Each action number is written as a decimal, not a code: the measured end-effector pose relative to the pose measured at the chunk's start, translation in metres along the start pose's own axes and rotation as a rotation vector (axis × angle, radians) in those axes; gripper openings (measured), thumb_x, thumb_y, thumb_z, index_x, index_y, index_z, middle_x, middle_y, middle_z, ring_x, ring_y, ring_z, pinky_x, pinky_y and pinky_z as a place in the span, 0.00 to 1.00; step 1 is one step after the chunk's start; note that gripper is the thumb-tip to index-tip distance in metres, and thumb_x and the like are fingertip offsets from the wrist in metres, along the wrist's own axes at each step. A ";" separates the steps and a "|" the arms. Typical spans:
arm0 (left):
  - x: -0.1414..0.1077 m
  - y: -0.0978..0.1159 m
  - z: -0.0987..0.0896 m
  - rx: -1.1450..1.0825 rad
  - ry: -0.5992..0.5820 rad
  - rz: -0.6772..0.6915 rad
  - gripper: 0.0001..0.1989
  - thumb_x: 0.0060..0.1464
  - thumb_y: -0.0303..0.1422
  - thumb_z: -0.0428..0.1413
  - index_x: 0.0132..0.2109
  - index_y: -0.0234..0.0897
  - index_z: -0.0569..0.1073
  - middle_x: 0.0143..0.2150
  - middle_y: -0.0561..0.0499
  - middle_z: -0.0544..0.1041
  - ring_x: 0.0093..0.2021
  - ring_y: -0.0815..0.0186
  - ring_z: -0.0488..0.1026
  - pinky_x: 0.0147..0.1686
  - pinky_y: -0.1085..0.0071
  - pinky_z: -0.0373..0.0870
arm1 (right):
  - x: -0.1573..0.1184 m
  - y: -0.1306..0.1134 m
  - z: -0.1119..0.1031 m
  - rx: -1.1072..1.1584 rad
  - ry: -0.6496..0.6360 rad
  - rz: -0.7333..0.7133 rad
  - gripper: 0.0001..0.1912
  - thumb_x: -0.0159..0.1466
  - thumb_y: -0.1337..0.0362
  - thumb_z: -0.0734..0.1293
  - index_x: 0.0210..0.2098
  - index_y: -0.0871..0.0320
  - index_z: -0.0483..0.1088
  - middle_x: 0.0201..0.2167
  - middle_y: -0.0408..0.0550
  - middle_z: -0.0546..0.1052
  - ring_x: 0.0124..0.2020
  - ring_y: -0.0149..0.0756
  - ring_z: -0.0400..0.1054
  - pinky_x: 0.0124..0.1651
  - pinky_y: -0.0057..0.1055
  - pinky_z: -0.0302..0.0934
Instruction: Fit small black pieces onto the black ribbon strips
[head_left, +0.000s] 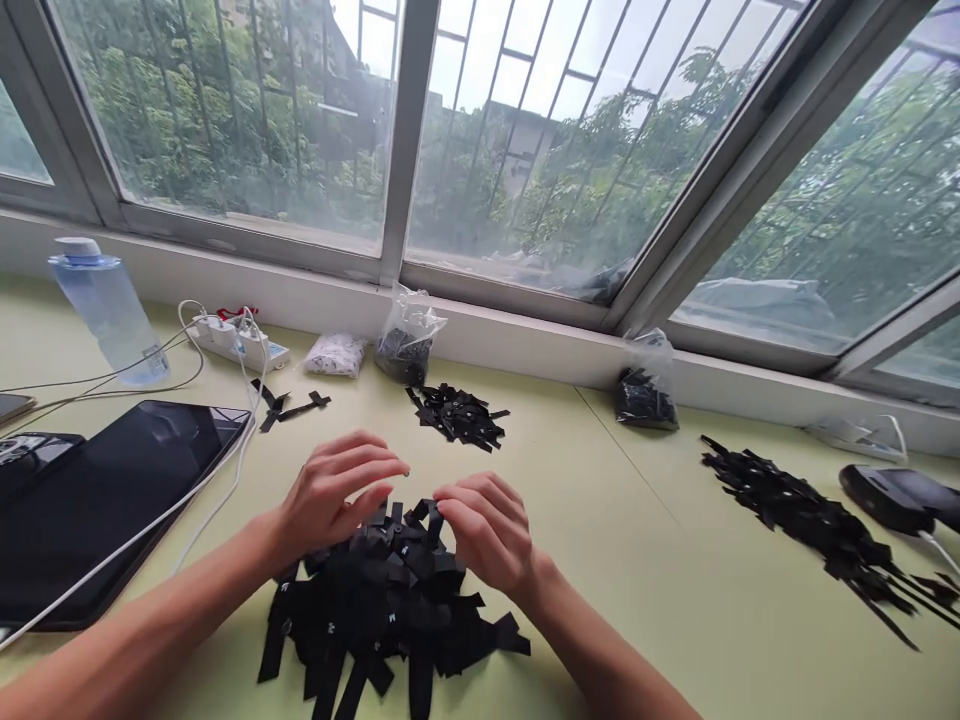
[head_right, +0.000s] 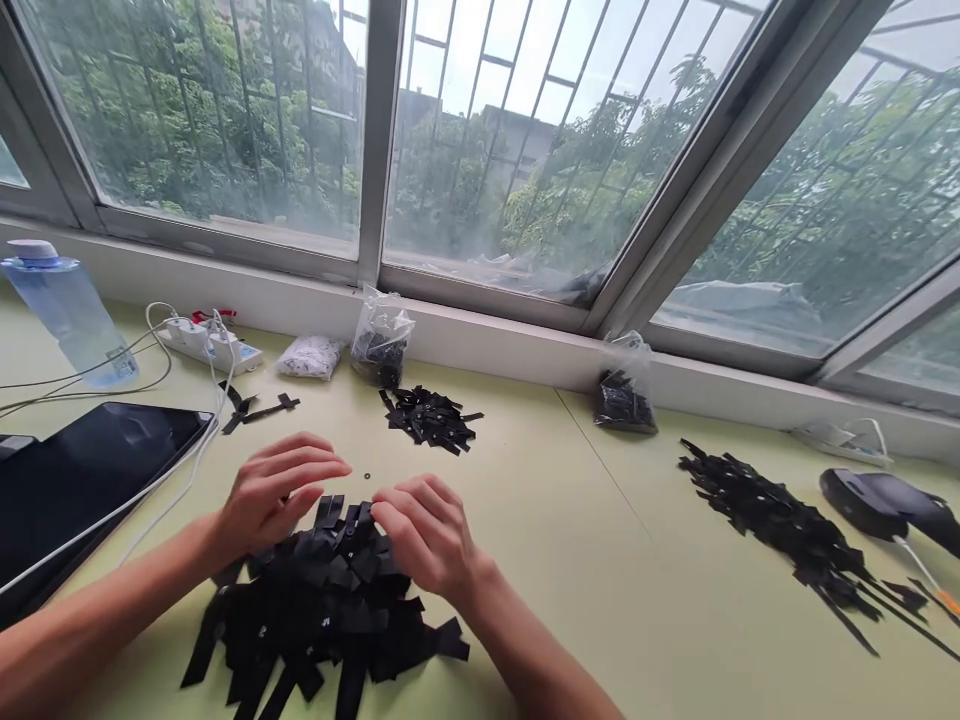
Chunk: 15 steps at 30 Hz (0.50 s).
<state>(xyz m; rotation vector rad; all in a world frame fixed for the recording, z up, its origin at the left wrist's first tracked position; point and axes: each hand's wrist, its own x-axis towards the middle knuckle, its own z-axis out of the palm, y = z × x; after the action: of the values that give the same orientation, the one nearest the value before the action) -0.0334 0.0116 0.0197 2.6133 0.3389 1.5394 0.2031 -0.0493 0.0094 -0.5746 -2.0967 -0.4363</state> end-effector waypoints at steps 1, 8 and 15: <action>-0.002 -0.007 0.001 0.045 -0.028 -0.076 0.09 0.65 0.29 0.53 0.48 0.36 0.77 0.40 0.46 0.81 0.41 0.62 0.76 0.43 0.62 0.75 | 0.000 0.003 0.000 -0.004 0.003 0.021 0.12 0.66 0.77 0.61 0.45 0.58 0.69 0.39 0.50 0.81 0.37 0.36 0.73 0.38 0.35 0.68; -0.013 -0.028 0.030 0.248 -0.354 -0.369 0.08 0.64 0.32 0.55 0.45 0.39 0.79 0.42 0.49 0.81 0.43 0.61 0.76 0.41 0.66 0.72 | -0.005 0.023 -0.002 -0.045 0.080 0.244 0.13 0.66 0.78 0.64 0.43 0.55 0.70 0.40 0.48 0.81 0.41 0.37 0.74 0.43 0.37 0.69; -0.006 -0.025 0.043 0.260 -0.494 -0.460 0.08 0.63 0.29 0.55 0.43 0.41 0.80 0.40 0.49 0.80 0.41 0.61 0.76 0.40 0.68 0.70 | -0.014 0.025 0.013 0.025 -0.012 0.315 0.11 0.68 0.76 0.63 0.40 0.54 0.70 0.38 0.46 0.81 0.37 0.36 0.74 0.42 0.36 0.68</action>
<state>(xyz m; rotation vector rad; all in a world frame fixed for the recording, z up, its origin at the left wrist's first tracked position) -0.0027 0.0362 -0.0111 2.7103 1.0500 0.7220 0.2147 -0.0253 -0.0067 -0.8775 -1.9748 -0.2256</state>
